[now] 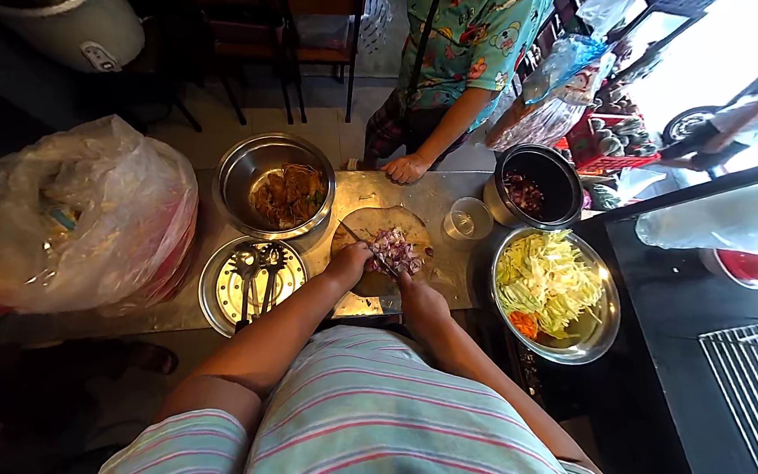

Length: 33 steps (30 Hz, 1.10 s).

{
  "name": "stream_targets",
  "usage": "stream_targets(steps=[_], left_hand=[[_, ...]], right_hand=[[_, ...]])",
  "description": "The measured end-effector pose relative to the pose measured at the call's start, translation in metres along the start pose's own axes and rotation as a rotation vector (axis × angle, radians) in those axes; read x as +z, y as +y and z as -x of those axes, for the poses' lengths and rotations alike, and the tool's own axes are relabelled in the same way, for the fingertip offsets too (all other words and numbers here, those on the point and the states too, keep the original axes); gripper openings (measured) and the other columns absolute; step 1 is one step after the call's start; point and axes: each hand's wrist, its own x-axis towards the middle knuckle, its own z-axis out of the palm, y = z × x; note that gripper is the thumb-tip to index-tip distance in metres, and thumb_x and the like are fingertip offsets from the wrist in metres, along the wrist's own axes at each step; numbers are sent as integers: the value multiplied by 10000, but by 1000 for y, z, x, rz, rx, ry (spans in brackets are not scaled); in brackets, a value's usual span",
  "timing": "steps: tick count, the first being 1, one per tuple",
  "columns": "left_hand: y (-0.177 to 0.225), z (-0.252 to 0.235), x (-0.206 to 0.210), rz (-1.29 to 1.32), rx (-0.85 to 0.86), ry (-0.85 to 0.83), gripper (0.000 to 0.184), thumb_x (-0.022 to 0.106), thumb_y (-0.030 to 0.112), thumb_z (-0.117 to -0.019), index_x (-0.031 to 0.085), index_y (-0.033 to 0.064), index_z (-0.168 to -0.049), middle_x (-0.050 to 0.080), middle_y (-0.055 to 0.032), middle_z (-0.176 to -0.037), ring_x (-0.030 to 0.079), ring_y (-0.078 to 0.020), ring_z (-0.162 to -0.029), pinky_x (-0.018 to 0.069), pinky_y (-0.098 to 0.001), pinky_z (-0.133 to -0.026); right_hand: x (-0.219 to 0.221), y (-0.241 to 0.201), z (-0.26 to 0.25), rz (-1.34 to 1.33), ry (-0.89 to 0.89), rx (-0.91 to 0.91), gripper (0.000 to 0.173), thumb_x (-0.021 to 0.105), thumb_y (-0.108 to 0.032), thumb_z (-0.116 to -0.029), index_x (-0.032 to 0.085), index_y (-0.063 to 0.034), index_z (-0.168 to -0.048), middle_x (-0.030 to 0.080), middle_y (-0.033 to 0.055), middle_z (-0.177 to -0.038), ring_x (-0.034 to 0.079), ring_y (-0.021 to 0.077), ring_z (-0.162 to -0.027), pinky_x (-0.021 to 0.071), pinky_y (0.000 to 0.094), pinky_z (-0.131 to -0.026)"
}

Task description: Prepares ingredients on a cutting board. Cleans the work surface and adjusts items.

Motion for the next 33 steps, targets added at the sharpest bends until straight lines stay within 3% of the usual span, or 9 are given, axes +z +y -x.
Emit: stream_targets(steps=[4, 7, 11, 15, 21, 25, 29, 33], left_hand=[[-3, -1, 2, 16, 1, -3, 140, 646, 24, -984, 726, -35, -1082, 670, -192, -1184, 638, -337, -1171, 486, -469, -1078], [3, 3, 2, -1, 1, 25, 140, 647, -6, -973, 741, -13, -1076, 682, -181, -1180, 647, -336, -1163, 496, -471, -1071], [2, 3, 3, 15, -4, 18, 135, 638, 17, -988, 737, -7, -1076, 681, -174, -1198, 639, -327, -1186, 482, -470, -1090], [3, 6, -2, 44, 11, 21, 134, 643, 18, -989, 721, -49, -1074, 672, -197, -1176, 645, -337, -1153, 487, -464, -1071], [-1, 6, 2, 45, 28, 60, 136, 642, 18, -989, 739, -10, -1079, 689, -171, -1192, 645, -312, -1181, 482, -444, -1091], [-9, 3, 3, 56, 46, 24, 177, 614, 64, -1015, 722, -53, -1092, 675, -203, -1213, 627, -343, -1206, 459, -457, -1109], [-14, 5, 8, 77, 78, 110, 144, 653, 62, -992, 754, -13, -1063, 703, -177, -1167, 650, -318, -1176, 481, -444, -1092], [-20, 4, 11, 107, 87, 133, 136, 654, 77, -994, 761, 15, -1050, 717, -155, -1153, 657, -293, -1173, 480, -439, -1097]], right_hand=[[-7, 2, -3, 27, -9, -13, 352, 313, -163, -1114, 481, -135, -1422, 694, 190, -1172, 697, 396, -1106, 563, 588, -851], [17, 12, -31, -59, -9, -65, 356, 319, -173, -1117, 462, -116, -1439, 690, 215, -1162, 688, 414, -1112, 553, 600, -873], [19, 16, -49, -136, -17, -126, 389, 332, -303, -1137, 470, -116, -1449, 694, 215, -1164, 690, 404, -1107, 544, 593, -912], [-17, -1, -17, -40, -61, -69, 344, 322, -227, -1129, 462, -127, -1426, 684, 208, -1178, 688, 403, -1115, 550, 594, -893], [22, 0, -45, -161, -34, -112, 361, 328, -209, -1128, 449, -95, -1448, 683, 222, -1167, 684, 398, -1114, 543, 576, -924], [-16, -17, -16, -31, -96, -53, 381, 321, -147, -1114, 407, -97, -1482, 659, 230, -1238, 667, 413, -1165, 540, 591, -934], [17, -11, -32, -148, -38, -92, 372, 311, -195, -1127, 415, -89, -1468, 682, 220, -1168, 685, 398, -1117, 549, 574, -916], [29, -12, -50, -187, -37, -135, 419, 302, -218, -1135, 375, -82, -1525, 673, 239, -1212, 663, 411, -1173, 529, 579, -968]])
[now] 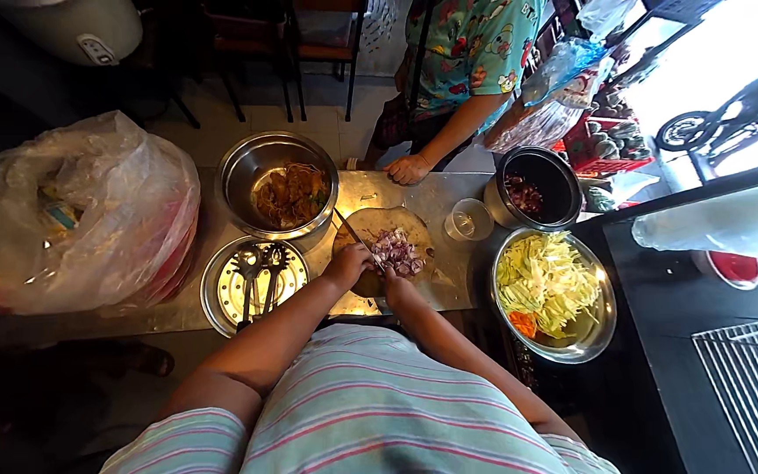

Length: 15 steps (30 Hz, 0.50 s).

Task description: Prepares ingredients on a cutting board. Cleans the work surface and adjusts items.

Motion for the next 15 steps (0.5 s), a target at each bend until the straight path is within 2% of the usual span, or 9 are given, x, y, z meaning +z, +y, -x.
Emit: stream_targets(steps=[3, 5, 8, 13, 15], left_hand=[[-4, -3, -1, 35, -15, -34, 177, 637, 119, -1012, 749, -7, -1067, 702, -169, -1157, 649, -300, -1174, 475, -442, -1096], [-3, -1, -4, 36, -5, -20, 193, 643, 145, -1019, 746, -15, -1049, 703, -172, -1138, 659, -298, -1150, 489, -436, -1078], [-7, -4, 0, 41, 56, 20, 157, 669, 121, -993, 756, -10, -1000, 719, -165, -1084, 679, -293, -1102, 510, -438, -1048], [-4, -1, 0, 35, 17, 23, 130, 671, 92, -988, 757, -5, -998, 716, -155, -1097, 674, -283, -1114, 508, -431, -1055], [-7, -3, 4, 37, 29, 37, 135, 664, 93, -989, 755, -5, -1002, 719, -157, -1105, 672, -287, -1124, 500, -436, -1064]], right_hand=[[-31, -4, 19, 16, -42, -18, 381, 329, -228, -1132, 424, -64, -1462, 655, 237, -1225, 666, 404, -1150, 532, 577, -959], [-36, -4, 28, 37, -61, -3, 375, 338, -209, -1127, 420, -74, -1466, 662, 230, -1209, 670, 398, -1144, 535, 571, -953], [-27, 2, 27, 26, -40, 23, 377, 329, -201, -1126, 403, -85, -1477, 670, 226, -1182, 680, 396, -1123, 544, 572, -930], [-9, 4, 14, -36, -1, -17, 349, 310, -255, -1137, 460, -89, -1405, 684, 197, -1135, 687, 371, -1103, 546, 555, -922], [1, 6, 3, -84, 30, -36, 384, 306, -249, -1140, 447, -77, -1453, 688, 219, -1147, 683, 387, -1117, 539, 569, -936]])
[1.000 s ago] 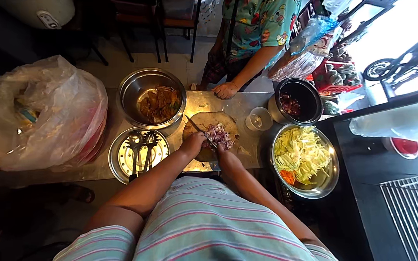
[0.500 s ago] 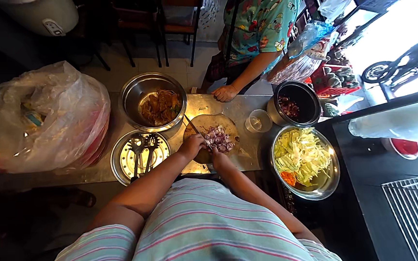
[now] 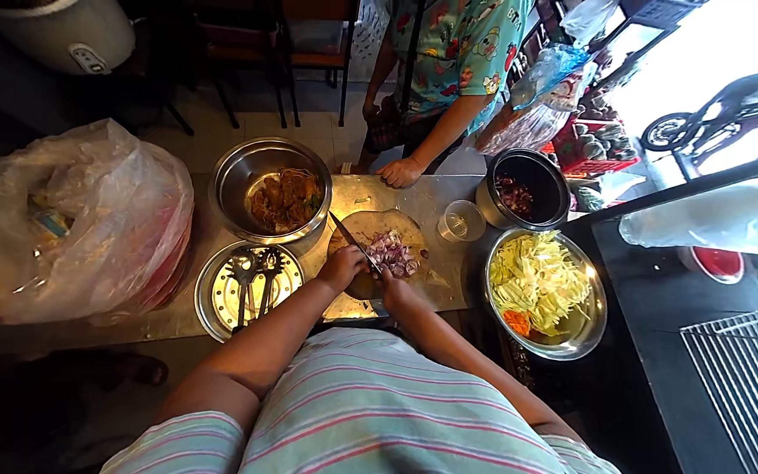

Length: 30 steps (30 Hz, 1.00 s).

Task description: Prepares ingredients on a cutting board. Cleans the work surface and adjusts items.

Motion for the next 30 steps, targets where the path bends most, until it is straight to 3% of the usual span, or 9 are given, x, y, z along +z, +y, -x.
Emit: stream_targets(steps=[4, 7, 11, 13, 15, 19, 23, 26, 30], left_hand=[[-1, 2, 2, -9, -5, 10, 135, 672, 105, -989, 755, -2, -987, 723, -153, -1083, 675, -281, -1112, 501, -430, -1060], [2, 2, -1, -24, 11, -10, 143, 652, 94, -995, 748, -12, -1003, 716, -165, -1099, 665, -292, -1136, 487, -433, -1076], [4, 1, -9, -68, 97, -92, 256, 711, 91, -956, 695, -12, -1190, 628, -185, -1339, 552, -325, -1329, 401, -428, -1173], [11, -1, -13, -86, 76, -214, 370, 635, 10, -985, 612, 1, -1355, 538, -191, -1488, 487, -329, -1422, 368, -436, -1207], [18, -3, -12, -116, 47, -294, 404, 530, -42, -1013, 572, 8, -1411, 532, -200, -1500, 505, -346, -1409, 386, -463, -1191], [30, -2, -10, -205, -1, -311, 370, 564, 58, -1025, 584, -9, -1388, 538, -229, -1470, 467, -386, -1424, 334, -490, -1220], [39, 3, -7, -196, -140, -258, 400, 613, 227, -1035, 591, -12, -1355, 562, -246, -1398, 508, -391, -1370, 380, -486, -1183], [41, 4, -5, -172, -175, -210, 417, 659, 238, -1006, 609, -8, -1339, 570, -226, -1395, 506, -366, -1372, 371, -453, -1193], [44, 4, -6, -107, -215, -205, 303, 601, 175, -1036, 668, -23, -1256, 619, -221, -1325, 570, -343, -1304, 409, -458, -1161]], right_hand=[[9, -3, -9, -7, -24, 32, 429, 279, -308, -1149, 398, -83, -1494, 678, 236, -1180, 671, 394, -1154, 528, 562, -967], [-4, -1, -1, -4, -14, -17, 424, 298, -308, -1147, 439, -56, -1457, 672, 235, -1187, 667, 390, -1154, 524, 561, -969], [-32, 3, 24, -20, 72, -12, 393, 343, -317, -1141, 462, -56, -1410, 678, 214, -1142, 691, 367, -1078, 545, 536, -927], [-39, 10, 32, -17, 105, 13, 402, 339, -325, -1141, 457, -57, -1417, 681, 214, -1138, 691, 364, -1086, 545, 535, -933], [-40, 17, 34, -22, 116, 20, 413, 343, -312, -1140, 439, -52, -1447, 674, 223, -1171, 682, 369, -1110, 536, 540, -955], [-34, 22, 37, -32, 108, 42, 403, 342, -318, -1140, 440, -69, -1442, 686, 216, -1137, 694, 371, -1082, 546, 548, -930], [-28, 13, 42, 20, 71, 127, 389, 322, -358, -1140, 469, -103, -1395, 695, 197, -1127, 699, 376, -1091, 554, 568, -904], [-27, 9, 50, 88, 70, 133, 386, 291, -333, -1143, 449, -129, -1430, 698, 189, -1140, 699, 383, -1095, 557, 573, -897], [-25, 8, 55, 148, 65, 129, 398, 285, -262, -1139, 410, -133, -1494, 695, 196, -1161, 696, 391, -1106, 558, 574, -900]])
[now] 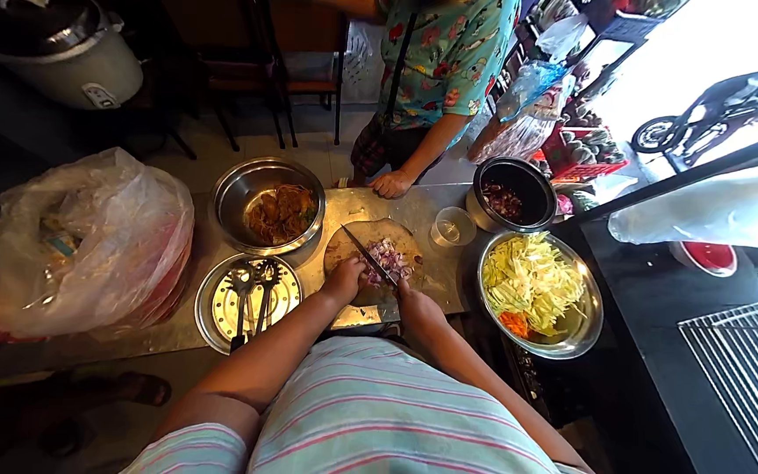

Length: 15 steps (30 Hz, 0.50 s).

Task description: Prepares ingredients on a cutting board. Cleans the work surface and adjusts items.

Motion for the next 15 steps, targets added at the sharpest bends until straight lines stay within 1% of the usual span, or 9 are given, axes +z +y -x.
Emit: stream_targets(steps=[2, 3, 8, 11, 13, 15], left_hand=[[-4, -3, 5, 28, 2, 50, 279, 639, 180, -1015, 696, -15, -1206, 655, -202, -1263, 608, -330, -1247, 440, -457, -1132], [-4, -4, 7, 38, 2, 71, 280, 655, 189, -1007, 702, -12, -1195, 662, -196, -1249, 616, -327, -1233, 447, -459, -1125], [-5, -6, 11, 51, -13, 92, 293, 652, 209, -1010, 695, -10, -1200, 657, -192, -1263, 605, -321, -1252, 441, -456, -1131], [-6, -7, 11, 58, -7, 91, 288, 649, 205, -1010, 700, -5, -1201, 659, -174, -1283, 599, -300, -1266, 426, -435, -1146], [-7, -8, 11, 67, -3, 91, 284, 649, 199, -1008, 704, 5, -1207, 657, -168, -1297, 592, -296, -1276, 416, -431, -1154], [-7, -8, 11, 79, -5, 93, 270, 650, 182, -1002, 708, 16, -1207, 660, -162, -1303, 594, -298, -1280, 416, -442, -1153]], right_hand=[[1, 0, -2, 19, -8, 2, 375, 294, -266, -1137, 441, -126, -1452, 698, 193, -1150, 699, 390, -1101, 560, 579, -893], [1, 0, -2, 20, -15, 8, 373, 295, -261, -1137, 446, -126, -1450, 698, 195, -1152, 697, 392, -1106, 557, 583, -895], [-6, -3, -1, 52, -49, 9, 356, 295, -235, -1132, 453, -113, -1427, 686, 196, -1182, 686, 393, -1134, 557, 574, -904], [-3, -2, -5, 65, -73, 10, 364, 306, -236, -1131, 444, -118, -1447, 686, 198, -1193, 686, 398, -1134, 555, 587, -904], [1, 0, -8, 43, -78, 4, 360, 310, -247, -1132, 445, -119, -1440, 691, 199, -1167, 693, 398, -1112, 559, 588, -890], [7, 1, -15, 1, -78, -16, 376, 296, -258, -1137, 430, -115, -1458, 692, 208, -1140, 696, 402, -1090, 556, 588, -890]])
